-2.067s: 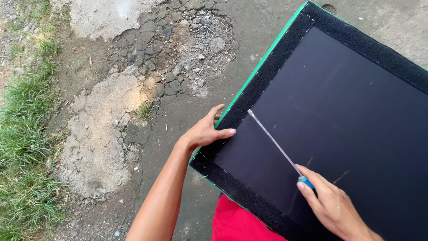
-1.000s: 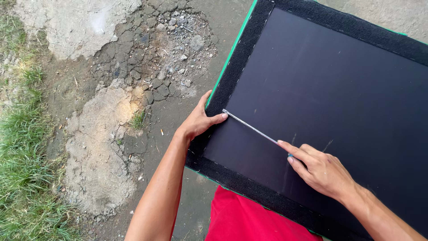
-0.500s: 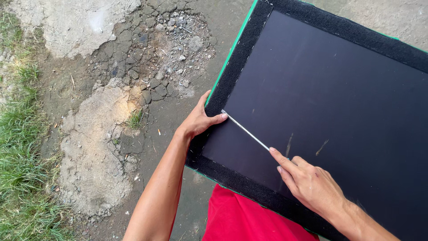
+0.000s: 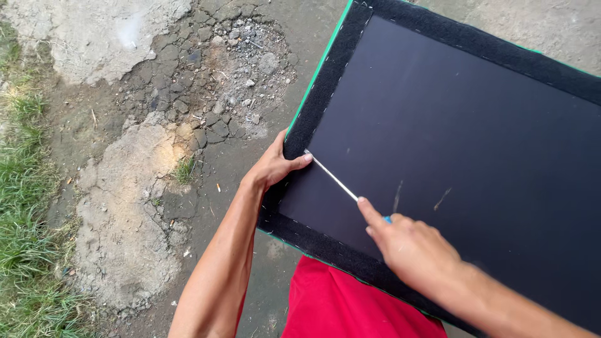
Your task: The person uses a screwdriver to trim excess black fabric along the green frame of a rectangular board. The person holds the board steady with one hand while scraping the fabric edge with the tool. A white dog walks nearby during the task.
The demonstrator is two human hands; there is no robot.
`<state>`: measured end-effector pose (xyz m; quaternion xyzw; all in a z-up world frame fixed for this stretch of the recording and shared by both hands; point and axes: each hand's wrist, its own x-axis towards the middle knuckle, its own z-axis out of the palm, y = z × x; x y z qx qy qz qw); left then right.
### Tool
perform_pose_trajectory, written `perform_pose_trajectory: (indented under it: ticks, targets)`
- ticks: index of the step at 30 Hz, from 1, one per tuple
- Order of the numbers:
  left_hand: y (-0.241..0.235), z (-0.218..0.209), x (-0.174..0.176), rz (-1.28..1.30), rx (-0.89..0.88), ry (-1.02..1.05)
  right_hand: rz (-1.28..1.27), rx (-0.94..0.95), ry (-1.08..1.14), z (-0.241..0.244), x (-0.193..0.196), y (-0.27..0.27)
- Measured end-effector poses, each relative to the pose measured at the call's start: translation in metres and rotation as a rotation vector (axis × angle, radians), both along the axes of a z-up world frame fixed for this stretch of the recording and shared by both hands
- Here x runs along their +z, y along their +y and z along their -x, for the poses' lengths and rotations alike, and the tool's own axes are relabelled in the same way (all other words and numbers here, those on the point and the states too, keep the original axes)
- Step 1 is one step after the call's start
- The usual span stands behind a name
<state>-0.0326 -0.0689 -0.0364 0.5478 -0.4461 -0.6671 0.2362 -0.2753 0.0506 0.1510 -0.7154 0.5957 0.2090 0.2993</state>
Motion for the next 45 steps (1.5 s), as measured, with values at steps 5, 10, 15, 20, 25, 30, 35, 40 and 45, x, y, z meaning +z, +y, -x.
perform_pose_trajectory:
  ticks: [5, 10, 15, 20, 25, 30, 35, 40, 45]
  targets:
    - [0.001, 0.004, 0.002, 0.027, 0.019, 0.013, 0.052, 0.021, -0.102, 0.038, -0.005, -0.022]
    - [0.007, 0.001, 0.011, -0.037, 0.03, -0.031, 0.131, 0.03, -0.024, 0.033, -0.022, 0.01]
    - [0.015, 0.0, 0.005, -0.059, 0.054, 0.01, 0.161, 0.012, -0.086, 0.038, -0.034, 0.028]
    - [0.014, -0.001, 0.003, -0.017, 0.035, -0.041, 0.119, -0.005, -0.064, 0.038, -0.033, 0.026]
    - [0.01, 0.001, 0.006, -0.016, 0.027, -0.042, 0.12, 0.003, -0.06, 0.029, -0.021, 0.028]
    - [0.011, 0.001, 0.006, -0.05, 0.028, -0.019, 0.036, -0.016, -0.018, 0.02, -0.012, 0.025]
    - [0.011, -0.001, 0.005, -0.07, 0.031, -0.021, 0.003, -0.027, -0.012, 0.015, -0.005, 0.023]
    - [0.01, -0.001, 0.001, -0.032, 0.02, -0.026, -0.057, -0.077, -0.001, 0.012, -0.006, 0.026]
    - [0.008, -0.003, -0.002, -0.013, -0.006, -0.044, 0.006, -0.064, -0.037, 0.012, -0.015, 0.035]
